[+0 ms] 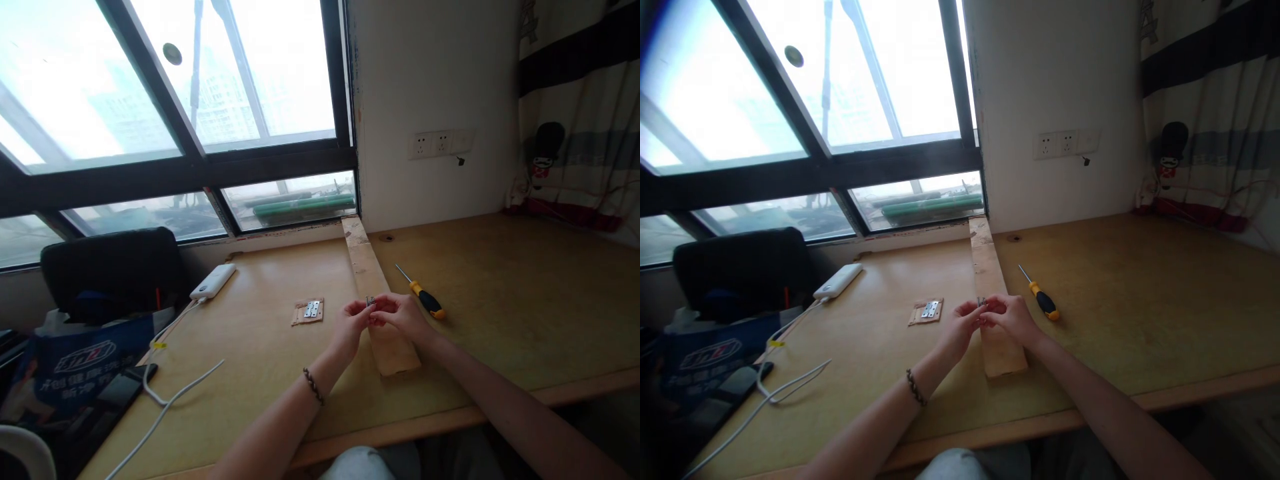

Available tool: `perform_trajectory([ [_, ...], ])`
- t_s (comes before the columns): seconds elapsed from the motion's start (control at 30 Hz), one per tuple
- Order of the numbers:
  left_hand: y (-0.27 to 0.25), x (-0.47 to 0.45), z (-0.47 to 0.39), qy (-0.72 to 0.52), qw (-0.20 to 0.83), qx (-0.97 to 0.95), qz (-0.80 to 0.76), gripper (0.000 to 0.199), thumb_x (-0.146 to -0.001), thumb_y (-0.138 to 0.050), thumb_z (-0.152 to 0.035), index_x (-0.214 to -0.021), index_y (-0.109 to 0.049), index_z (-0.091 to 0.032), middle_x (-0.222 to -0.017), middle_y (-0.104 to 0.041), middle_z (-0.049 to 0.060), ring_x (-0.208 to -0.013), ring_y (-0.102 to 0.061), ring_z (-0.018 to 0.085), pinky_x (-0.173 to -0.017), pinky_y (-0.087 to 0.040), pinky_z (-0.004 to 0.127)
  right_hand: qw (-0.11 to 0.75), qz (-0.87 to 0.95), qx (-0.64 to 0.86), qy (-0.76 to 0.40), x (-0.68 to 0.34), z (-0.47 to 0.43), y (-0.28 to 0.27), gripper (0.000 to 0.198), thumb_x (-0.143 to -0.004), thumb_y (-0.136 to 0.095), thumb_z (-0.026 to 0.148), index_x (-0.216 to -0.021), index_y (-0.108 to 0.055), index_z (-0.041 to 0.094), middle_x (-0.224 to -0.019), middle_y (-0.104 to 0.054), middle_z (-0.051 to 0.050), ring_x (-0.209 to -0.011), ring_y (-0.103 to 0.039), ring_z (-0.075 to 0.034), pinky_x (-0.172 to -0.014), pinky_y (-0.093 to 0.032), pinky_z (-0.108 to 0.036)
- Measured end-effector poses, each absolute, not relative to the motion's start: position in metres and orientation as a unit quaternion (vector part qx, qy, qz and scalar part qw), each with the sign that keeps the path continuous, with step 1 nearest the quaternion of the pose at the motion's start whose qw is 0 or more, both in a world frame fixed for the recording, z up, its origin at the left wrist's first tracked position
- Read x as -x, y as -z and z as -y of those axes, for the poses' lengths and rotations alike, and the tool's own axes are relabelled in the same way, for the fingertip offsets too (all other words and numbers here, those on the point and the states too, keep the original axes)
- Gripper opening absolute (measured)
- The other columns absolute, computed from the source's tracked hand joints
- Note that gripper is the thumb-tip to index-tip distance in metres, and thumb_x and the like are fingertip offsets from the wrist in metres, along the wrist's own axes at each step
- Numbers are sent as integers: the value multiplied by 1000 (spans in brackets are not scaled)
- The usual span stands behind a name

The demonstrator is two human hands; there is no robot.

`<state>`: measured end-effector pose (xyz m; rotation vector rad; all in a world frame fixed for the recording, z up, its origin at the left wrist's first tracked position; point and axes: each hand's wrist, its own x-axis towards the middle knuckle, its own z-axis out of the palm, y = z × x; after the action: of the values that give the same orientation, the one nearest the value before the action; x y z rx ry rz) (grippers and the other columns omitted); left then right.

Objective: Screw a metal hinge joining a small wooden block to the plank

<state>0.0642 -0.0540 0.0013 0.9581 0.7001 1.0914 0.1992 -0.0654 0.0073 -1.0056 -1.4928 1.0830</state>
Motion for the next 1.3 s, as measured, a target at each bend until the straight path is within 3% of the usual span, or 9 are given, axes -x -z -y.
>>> perform_trajectory([
  [0.33, 6, -59, 49, -513, 686, -390, -337, 23, -53, -74, -26, -64, -60, -11, -61, -59, 0, -55, -53, 7, -56, -40, 19, 506, 610, 443, -419, -205, 60, -11, 23, -66, -62, 30, -80, -61, 13, -66, -64, -3, -55, -58, -12, -53, -46, -24],
  [0.47, 8, -57, 45, -532, 671, -355, -375, 26, -52, -74, -28, -67, -61, -11, -63, -60, 1, -54, -54, 7, -58, -44, 21, 527, 565, 571, -278, -231, 41, -4, 25, -71, -56, 30, -88, -60, 12, -75, -66, -6, -55, -59, -13, -51, -45, -23],
  [0.53, 8, -55, 44, -541, 661, -353, -381, 28, -53, -74, -29, -71, -63, -11, -66, -61, 3, -56, -55, 8, -60, -45, 22, 464, 565, 658, -180, -244, 33, 2, 22, -73, -54, 26, -88, -62, 12, -76, -67, -8, -57, -60, -14, -55, -45, -24],
  [0.63, 8, -53, 43, -547, 652, -364, -379, 29, -55, -73, -31, -73, -64, -10, -66, -61, 3, -57, -56, 8, -62, -47, 23, 300, 604, 734, -80, -253, 26, 11, 18, -72, -54, 18, -84, -65, 13, -77, -67, -10, -71, -63, -18, -64, -44, -25],
  [0.8, 13, -53, 43, -549, 647, -368, -381, 29, -57, -72, -32, -74, -64, -10, -67, -61, 4, -57, -55, 8, -61, -47, 23, 141, 610, 779, -29, -251, 27, 15, 19, -76, -50, 21, -79, -66, 13, -81, -67, -13, -79, -62, -21, -65, -42, -25],
  [1.3, 15, -53, 44, -538, 646, -379, -386, 31, -58, -70, -35, -75, -63, -10, -66, -61, 5, -57, -55, 9, -60, -47, 22, 88, 598, 797, 10, -247, 27, 10, 25, -82, -44, 26, -84, -65, 12, -86, -63, -15, -78, -62, -22, -61, -43, -27],
])
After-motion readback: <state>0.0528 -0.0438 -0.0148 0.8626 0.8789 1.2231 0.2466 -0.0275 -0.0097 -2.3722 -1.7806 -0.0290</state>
